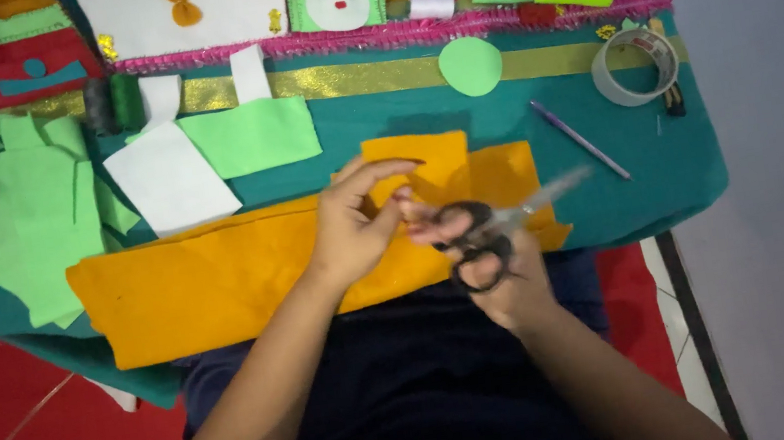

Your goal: Cutting a circular shape out of yellow felt using scissors on a craft table

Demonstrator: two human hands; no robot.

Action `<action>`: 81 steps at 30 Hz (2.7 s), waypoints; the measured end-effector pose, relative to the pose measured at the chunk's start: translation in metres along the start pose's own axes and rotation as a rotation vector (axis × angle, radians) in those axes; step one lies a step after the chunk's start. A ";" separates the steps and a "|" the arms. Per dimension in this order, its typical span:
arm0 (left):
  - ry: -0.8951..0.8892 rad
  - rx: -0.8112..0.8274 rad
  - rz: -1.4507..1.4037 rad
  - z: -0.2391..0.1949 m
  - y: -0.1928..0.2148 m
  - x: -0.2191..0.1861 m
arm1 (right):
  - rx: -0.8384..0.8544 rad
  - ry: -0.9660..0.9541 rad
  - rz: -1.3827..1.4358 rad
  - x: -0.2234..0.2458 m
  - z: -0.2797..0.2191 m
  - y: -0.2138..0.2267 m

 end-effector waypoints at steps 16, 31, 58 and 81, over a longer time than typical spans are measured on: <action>0.097 -0.134 -0.114 0.000 0.014 -0.012 | -0.458 -0.374 0.353 -0.063 0.022 0.113; 0.283 -0.385 -0.223 -0.013 0.027 0.018 | -0.454 -0.308 0.255 -0.066 0.019 0.110; 0.111 -0.451 -0.302 0.060 0.030 0.050 | 0.137 -0.579 -0.156 -0.074 0.053 0.029; -0.066 -0.388 -0.106 0.053 0.028 -0.003 | 0.159 -0.320 -0.265 -0.057 0.055 0.012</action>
Point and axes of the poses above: each hand's wrist, its own z-axis towards the middle knuckle, its own y-axis out of the back of the hand, x = y × z, the point moved 9 cm from there along z, towards the middle knuckle, and after that the axes turned 7 degrees about -y, right-handed, at the moved point
